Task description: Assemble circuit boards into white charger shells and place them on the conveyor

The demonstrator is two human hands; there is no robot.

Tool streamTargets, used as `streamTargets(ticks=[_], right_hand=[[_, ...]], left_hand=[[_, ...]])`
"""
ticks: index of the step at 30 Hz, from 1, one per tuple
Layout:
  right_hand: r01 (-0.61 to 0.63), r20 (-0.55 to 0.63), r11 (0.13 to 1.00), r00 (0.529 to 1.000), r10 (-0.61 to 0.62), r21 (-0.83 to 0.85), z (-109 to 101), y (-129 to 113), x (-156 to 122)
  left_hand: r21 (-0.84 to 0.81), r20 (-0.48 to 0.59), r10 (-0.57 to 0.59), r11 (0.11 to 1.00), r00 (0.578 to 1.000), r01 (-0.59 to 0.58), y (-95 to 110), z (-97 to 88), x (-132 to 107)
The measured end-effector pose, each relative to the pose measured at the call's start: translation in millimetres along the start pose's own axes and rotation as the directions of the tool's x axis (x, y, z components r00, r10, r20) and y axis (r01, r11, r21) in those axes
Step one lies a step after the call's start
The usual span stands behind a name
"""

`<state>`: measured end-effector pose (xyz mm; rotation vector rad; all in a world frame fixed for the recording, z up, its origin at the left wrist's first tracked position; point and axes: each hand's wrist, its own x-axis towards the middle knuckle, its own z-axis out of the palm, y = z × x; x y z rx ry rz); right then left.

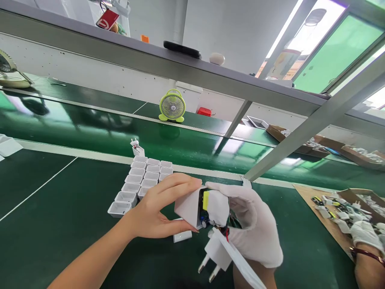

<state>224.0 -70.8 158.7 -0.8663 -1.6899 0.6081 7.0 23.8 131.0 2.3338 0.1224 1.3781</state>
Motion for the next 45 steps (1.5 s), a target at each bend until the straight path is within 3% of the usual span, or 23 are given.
streamTargets(ticks=[9,20,33,35,37,40,42,44,45], right_hand=[[-0.002,0.027,1.000,1.000,0.003,-0.030,-3,0,-1],[0.035,-0.045,0.999,0.998,-0.036,-0.023,3,-2,-7],[0.039,-0.017,0.981,0.999,-0.043,-0.190,1,-5,-9],[0.022,0.010,0.969,1.000,-0.020,-0.246,-2,-6,-11],[-0.003,0.073,0.949,0.997,0.027,-0.316,-7,-6,-14],[-0.026,0.210,0.926,0.971,0.112,-0.377,-15,-3,-21],[-0.009,0.320,0.917,0.936,0.149,-0.399,-19,4,-29],[0.038,0.395,0.903,0.906,0.150,-0.429,-21,14,-42],[0.053,0.400,0.890,0.904,0.150,-0.453,-22,19,-51]], left_hand=[[-0.017,0.007,0.009,1.000,1.000,-0.009,-1,2.1,0],[-0.028,-0.011,0.066,0.997,0.998,-0.067,0,1.4,0],[-0.041,-0.020,0.046,0.998,0.999,-0.047,4,2.1,-1],[-0.089,0.006,0.010,0.996,1.000,-0.010,4,6.0,-6],[-0.209,0.049,-0.095,0.973,0.994,0.103,4,15.8,-16],[-0.490,0.156,-0.283,0.810,0.946,0.323,2,40.8,-35],[-0.640,0.249,-0.325,0.652,0.912,0.407,0,58.0,-47],[-0.660,0.359,-0.325,0.575,0.875,0.484,-3,69.5,-56],[-0.600,0.410,-0.340,0.598,0.846,0.531,-5,72.2,-60]])
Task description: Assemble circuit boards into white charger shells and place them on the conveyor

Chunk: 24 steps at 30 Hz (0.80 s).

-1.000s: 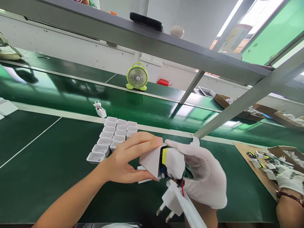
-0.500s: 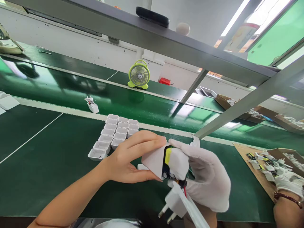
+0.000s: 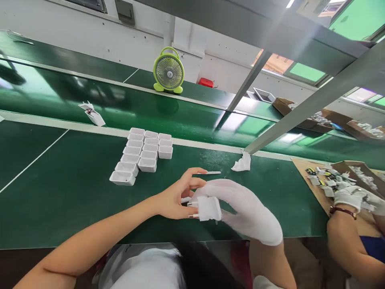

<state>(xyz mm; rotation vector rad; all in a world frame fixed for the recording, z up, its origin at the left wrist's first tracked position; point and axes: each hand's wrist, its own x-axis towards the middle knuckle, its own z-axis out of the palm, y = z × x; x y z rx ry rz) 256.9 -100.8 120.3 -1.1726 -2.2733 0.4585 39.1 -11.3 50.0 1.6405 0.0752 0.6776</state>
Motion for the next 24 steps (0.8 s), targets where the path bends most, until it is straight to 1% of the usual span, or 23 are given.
streamTargets(ticks=[1,2,3,4,5,6,7,9,10,12,13,14,15,18,19,20,22,24], right_hand=[[-0.020,-0.017,0.999,1.000,0.019,-0.029,7,5,-8],[-0.067,-0.053,0.996,0.997,0.064,-0.057,15,9,-17],[-0.132,-0.093,0.988,0.988,0.125,-0.076,23,13,-26],[-0.208,-0.119,0.974,0.973,0.197,-0.087,34,16,-35],[-0.279,-0.132,0.956,0.955,0.266,-0.092,45,18,-42],[-0.346,-0.141,0.934,0.933,0.332,-0.092,58,21,-49],[-0.408,-0.153,0.909,0.907,0.393,-0.086,71,22,-54],[-0.499,-0.208,0.866,0.851,0.482,-0.038,99,26,-60],[-0.524,-0.237,0.852,0.827,0.509,0.000,112,28,-61],[-0.544,-0.280,0.835,0.792,0.543,0.081,132,31,-64],[-0.542,-0.293,0.832,0.782,0.550,0.116,139,32,-64],[-0.539,-0.303,0.829,0.774,0.556,0.146,143,33,-65],[-0.534,-0.311,0.828,0.769,0.559,0.170,145,34,-66],[-0.495,-0.338,0.840,0.769,0.543,0.222,144,34,-68],[-0.485,-0.339,0.842,0.771,0.539,0.235,143,34,-69],[-0.480,-0.335,0.841,0.772,0.540,0.249,142,33,-69],[-0.480,-0.325,0.834,0.770,0.550,0.273,142,33,-69],[-0.475,-0.342,0.833,0.761,0.551,0.284,144,33,-70]], left_hand=[[0.121,0.006,-0.062,0.991,0.998,0.061,-4,-1.5,-2],[0.288,-0.011,-0.122,0.950,0.992,0.120,-9,-4.3,-5],[0.463,-0.046,-0.169,0.869,0.984,0.171,-13,-8.0,-8],[0.611,-0.083,-0.207,0.762,0.975,0.214,-17,-12.0,-13],[0.715,-0.106,-0.246,0.654,0.964,0.246,-21,-15.9,-17],[0.778,-0.119,-0.291,0.567,0.949,0.271,-25,-19.4,-22],[0.813,-0.130,-0.335,0.503,0.933,0.293,-28,-22.3,-26],[0.851,-0.180,-0.388,0.400,0.904,0.341,-32,-26.5,-33],[0.865,-0.232,-0.377,0.342,0.897,0.367,-31,-27.5,-35],[0.880,-0.342,-0.285,0.238,0.896,0.412,-26,-26.2,-36],[0.878,-0.371,-0.238,0.224,0.897,0.423,-22,-23.3,-36],[0.870,-0.380,-0.218,0.246,0.899,0.427,-18,-18.7,-34],[0.853,-0.371,-0.233,0.298,0.899,0.429,-15,-12.7,-32],[0.733,-0.275,-0.387,0.509,0.880,0.452,-9,9.4,-26],[0.689,-0.239,-0.417,0.563,0.877,0.456,-10,16.0,-24],[0.653,-0.206,-0.420,0.613,0.884,0.444,-12,21.3,-22],[0.600,-0.154,-0.357,0.707,0.921,0.374,-20,27.9,-20],[0.562,-0.136,-0.248,0.778,0.959,0.280,-29,30.2,-20]])
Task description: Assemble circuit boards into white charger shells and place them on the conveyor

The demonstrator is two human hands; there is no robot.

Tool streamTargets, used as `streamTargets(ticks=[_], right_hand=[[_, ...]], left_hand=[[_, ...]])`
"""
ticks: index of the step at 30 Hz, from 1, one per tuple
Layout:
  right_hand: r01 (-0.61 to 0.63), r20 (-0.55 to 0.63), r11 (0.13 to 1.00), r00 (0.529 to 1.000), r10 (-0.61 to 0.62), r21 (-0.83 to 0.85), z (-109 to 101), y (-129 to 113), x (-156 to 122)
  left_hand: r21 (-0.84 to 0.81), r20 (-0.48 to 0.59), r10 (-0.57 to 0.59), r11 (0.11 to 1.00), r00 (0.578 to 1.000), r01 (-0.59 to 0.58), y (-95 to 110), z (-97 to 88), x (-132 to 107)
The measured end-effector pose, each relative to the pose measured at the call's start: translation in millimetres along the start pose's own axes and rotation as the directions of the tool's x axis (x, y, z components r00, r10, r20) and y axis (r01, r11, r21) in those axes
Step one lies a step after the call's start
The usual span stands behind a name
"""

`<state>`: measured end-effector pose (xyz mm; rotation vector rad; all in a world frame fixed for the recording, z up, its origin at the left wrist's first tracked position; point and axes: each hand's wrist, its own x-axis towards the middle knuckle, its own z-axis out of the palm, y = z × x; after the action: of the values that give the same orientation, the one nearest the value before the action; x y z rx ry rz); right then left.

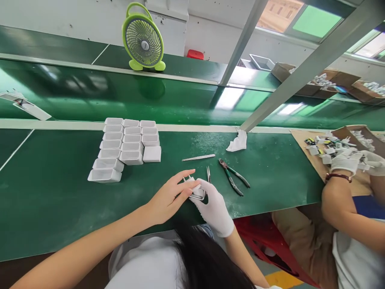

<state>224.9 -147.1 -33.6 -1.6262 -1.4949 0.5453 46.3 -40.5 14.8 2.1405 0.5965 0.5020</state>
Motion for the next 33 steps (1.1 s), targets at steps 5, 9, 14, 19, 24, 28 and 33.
streamTargets(ticks=[5,9,14,19,24,28,33], right_hand=[[0.067,-0.052,0.997,0.997,-0.064,0.046,4,8,-4],[0.075,-0.044,0.996,0.996,-0.073,0.041,3,10,-4],[0.057,-0.006,0.998,0.998,-0.057,0.034,-1,6,-3],[0.042,0.016,0.999,0.999,-0.043,0.025,-2,6,-5],[0.186,-0.034,0.980,0.982,-0.188,-0.070,1,11,-4],[0.356,0.053,0.905,0.934,-0.354,-0.232,1,10,4],[0.406,0.077,0.872,0.913,-0.401,-0.274,-14,9,-4]], left_hand=[[-0.040,-0.135,0.246,0.966,0.960,-0.254,-16,10.7,0],[0.040,-0.176,0.375,0.926,0.910,-0.374,-23,14.2,-1],[0.031,-0.211,0.313,0.949,0.926,-0.314,-22,24.2,2],[0.031,-0.220,0.289,0.957,0.932,-0.289,-21,29.8,4],[-0.060,-0.116,0.232,0.969,0.966,-0.240,-23,20.6,3],[-0.097,-0.066,0.198,0.974,0.978,-0.204,-25,19.7,1],[-0.163,-0.223,0.234,0.948,0.947,-0.272,-33,10.4,-2]])
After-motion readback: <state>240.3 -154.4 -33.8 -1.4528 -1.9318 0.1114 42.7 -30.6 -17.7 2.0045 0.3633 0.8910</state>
